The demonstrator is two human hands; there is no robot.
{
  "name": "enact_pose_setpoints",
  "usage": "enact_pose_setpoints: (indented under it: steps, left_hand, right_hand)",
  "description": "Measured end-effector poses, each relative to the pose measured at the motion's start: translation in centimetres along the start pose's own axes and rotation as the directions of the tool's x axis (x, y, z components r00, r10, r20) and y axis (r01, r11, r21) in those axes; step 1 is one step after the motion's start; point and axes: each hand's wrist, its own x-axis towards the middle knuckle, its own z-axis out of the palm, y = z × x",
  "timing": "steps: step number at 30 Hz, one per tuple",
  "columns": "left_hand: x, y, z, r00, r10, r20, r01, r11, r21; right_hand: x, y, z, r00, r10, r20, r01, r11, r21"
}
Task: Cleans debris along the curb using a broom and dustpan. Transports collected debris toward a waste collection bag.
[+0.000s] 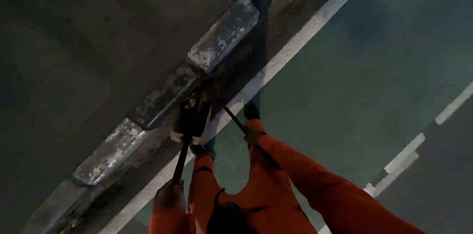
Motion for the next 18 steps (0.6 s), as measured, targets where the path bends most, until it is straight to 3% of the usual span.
enact_pose_setpoints:
  steps: [3,6,10,13,15,18]
  left_hand:
    - [-2.4,2.0,-6.6,0.994,-0.004,0.105,0.005,1.000,-0.006]
    - [-5.3,3.5,-13.0,0.998,0.011,0.058,-0.013,0.999,0.031]
    - [-7.2,6.6,-18.8,0.999,0.037,-0.022,-0.036,0.998,0.045]
    - [-5.1,9.4,-19.5,0.984,0.090,-0.152,-0.075,0.992,0.100]
    - [-4.0,10.6,-19.5,0.956,0.141,-0.258,-0.089,0.975,0.204]
    - [-4.0,12.3,-18.9,0.961,0.135,-0.242,-0.079,0.971,0.228]
  right_hand:
    - [-4.3,1.9,4.3,0.996,-0.042,-0.076,0.050,0.994,0.094]
    - [-7.1,0.4,7.6,0.977,0.145,-0.157,-0.096,0.954,0.285]
    - [-0.9,-5.1,7.8,0.943,0.230,-0.240,-0.124,0.913,0.388]
    - [4.5,-10.5,10.2,0.966,0.193,-0.173,-0.151,0.962,0.228]
    - [3.1,-13.7,16.1,0.984,0.162,-0.071,-0.159,0.986,0.040]
    - [1.1,-14.7,22.1,0.999,0.007,0.045,-0.002,0.993,-0.122]
